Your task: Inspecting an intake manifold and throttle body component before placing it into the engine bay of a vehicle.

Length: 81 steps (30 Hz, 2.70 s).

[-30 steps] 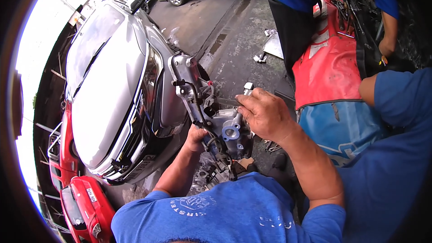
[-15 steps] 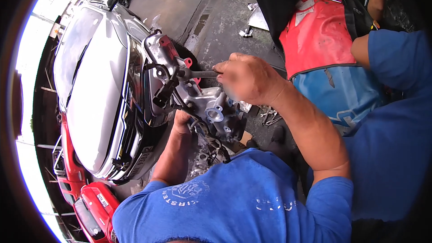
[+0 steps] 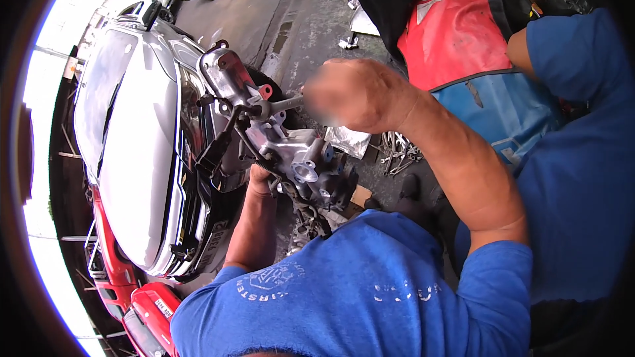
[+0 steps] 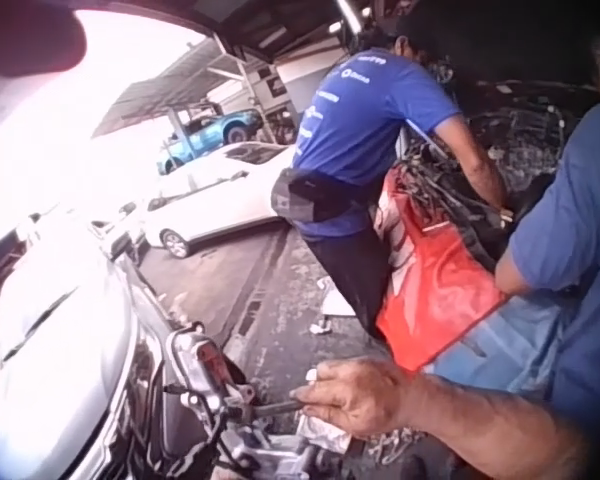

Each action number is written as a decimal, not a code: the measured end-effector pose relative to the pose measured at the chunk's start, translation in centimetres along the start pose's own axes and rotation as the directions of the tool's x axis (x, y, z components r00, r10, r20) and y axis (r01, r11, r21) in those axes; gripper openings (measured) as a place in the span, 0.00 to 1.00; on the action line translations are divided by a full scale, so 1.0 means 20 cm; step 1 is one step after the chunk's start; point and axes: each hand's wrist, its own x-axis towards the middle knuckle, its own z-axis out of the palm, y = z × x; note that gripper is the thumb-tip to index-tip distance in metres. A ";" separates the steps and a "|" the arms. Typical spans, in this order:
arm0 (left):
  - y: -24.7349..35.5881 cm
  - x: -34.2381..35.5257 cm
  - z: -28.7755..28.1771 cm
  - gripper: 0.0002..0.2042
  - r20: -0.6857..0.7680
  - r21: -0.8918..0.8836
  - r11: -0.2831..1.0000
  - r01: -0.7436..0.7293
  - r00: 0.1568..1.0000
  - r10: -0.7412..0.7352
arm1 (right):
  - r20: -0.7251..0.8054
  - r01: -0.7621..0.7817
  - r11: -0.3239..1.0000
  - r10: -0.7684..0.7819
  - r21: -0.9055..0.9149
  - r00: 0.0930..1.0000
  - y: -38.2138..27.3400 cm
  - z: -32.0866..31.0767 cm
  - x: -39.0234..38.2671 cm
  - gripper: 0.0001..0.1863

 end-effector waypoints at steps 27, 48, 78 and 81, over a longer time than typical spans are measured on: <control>0.01 0.01 -0.05 0.43 -0.078 0.248 0.969 0.021 0.997 -0.002 | 0.024 -0.235 0.972 0.235 -0.015 0.972 -0.14 0.12 -0.01 0.12; 0.05 -0.11 0.18 0.40 -0.106 0.159 0.986 0.057 0.994 -0.041 | 0.264 -0.446 0.895 0.430 0.000 0.864 -0.19 0.14 -0.20 0.43; 0.02 -0.15 0.30 0.37 -0.137 0.144 0.990 0.006 0.990 0.014 | 0.236 -0.680 0.693 0.638 0.238 0.733 -0.30 0.19 -0.35 0.29; 0.02 -0.14 0.32 0.37 -0.145 0.145 0.989 -0.007 0.989 0.029 | 0.188 -0.659 0.699 0.633 0.279 0.751 -0.29 0.23 -0.38 0.28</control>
